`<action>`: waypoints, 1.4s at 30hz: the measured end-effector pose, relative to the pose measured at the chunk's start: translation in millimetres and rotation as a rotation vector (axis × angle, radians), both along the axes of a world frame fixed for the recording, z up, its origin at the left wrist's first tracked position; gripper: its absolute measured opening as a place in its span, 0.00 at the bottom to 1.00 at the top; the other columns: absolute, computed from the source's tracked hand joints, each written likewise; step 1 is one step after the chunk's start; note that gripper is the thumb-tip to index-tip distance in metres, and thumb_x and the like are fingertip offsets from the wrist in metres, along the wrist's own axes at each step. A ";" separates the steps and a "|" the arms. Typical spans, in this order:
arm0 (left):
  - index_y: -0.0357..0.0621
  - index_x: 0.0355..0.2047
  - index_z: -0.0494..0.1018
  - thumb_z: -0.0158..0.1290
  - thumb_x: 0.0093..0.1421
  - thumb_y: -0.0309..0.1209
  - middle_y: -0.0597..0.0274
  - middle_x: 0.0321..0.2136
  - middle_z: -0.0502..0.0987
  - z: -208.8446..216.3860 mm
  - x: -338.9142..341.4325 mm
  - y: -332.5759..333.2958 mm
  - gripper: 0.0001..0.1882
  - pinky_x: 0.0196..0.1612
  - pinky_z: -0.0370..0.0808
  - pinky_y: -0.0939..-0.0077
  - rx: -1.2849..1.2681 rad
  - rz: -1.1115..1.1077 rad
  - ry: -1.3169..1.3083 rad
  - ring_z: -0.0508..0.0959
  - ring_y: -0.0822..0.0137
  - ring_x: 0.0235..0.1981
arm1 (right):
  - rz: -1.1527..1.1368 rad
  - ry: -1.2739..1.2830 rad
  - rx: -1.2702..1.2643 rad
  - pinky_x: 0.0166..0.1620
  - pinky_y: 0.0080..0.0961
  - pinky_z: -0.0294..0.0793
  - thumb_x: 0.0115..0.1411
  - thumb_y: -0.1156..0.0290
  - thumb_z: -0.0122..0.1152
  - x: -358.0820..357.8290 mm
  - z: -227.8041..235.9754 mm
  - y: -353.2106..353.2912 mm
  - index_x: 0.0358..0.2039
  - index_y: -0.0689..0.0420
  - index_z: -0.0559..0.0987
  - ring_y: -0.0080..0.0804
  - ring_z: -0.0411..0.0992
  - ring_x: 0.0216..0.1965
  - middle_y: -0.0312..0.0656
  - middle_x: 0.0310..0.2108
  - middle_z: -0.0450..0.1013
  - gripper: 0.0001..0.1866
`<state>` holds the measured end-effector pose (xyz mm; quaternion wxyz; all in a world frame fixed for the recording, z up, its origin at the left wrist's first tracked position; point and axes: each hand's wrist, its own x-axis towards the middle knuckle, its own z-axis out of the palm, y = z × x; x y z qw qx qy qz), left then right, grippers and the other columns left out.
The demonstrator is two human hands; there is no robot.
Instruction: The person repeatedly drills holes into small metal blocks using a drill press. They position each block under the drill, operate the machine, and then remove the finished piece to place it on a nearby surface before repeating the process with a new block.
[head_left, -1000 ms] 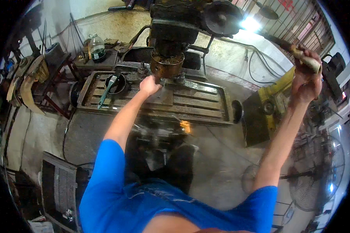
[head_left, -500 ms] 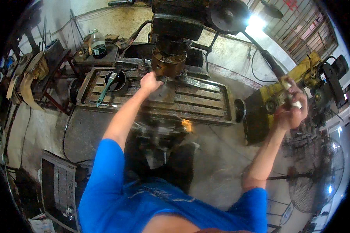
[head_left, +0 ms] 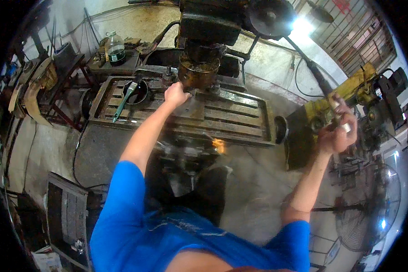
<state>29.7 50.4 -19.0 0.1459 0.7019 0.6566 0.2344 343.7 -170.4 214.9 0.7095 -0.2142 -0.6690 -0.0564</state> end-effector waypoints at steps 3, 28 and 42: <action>0.39 0.26 0.72 0.64 0.38 0.45 0.52 0.30 0.76 -1.4 -1.8 -1.7 0.23 0.37 0.72 0.63 0.034 0.010 -0.019 0.76 0.54 0.35 | -0.048 -0.002 -0.028 0.52 0.55 0.57 0.49 0.58 0.55 -1.6 11.6 0.9 0.19 0.61 0.63 0.55 0.68 0.41 0.49 0.25 0.67 0.19; 0.37 0.27 0.73 0.64 0.37 0.44 0.50 0.30 0.76 -3.5 -4.2 1.6 0.24 0.36 0.73 0.62 0.007 -0.007 -0.047 0.76 0.53 0.34 | -0.024 0.051 -0.062 0.52 0.55 0.55 0.47 0.59 0.61 -7.2 -19.3 -2.3 0.19 0.58 0.62 0.54 0.66 0.44 0.45 0.26 0.67 0.20; 0.39 0.45 0.70 0.54 0.49 0.28 0.52 0.24 0.76 10.7 -63.1 -45.8 0.21 0.22 0.71 0.73 -0.023 -0.310 -0.422 0.76 0.67 0.17 | -0.032 0.139 -0.046 0.55 0.52 0.52 0.48 0.56 0.60 -15.0 -41.2 -6.1 0.19 0.60 0.63 0.53 0.65 0.45 0.48 0.29 0.68 0.21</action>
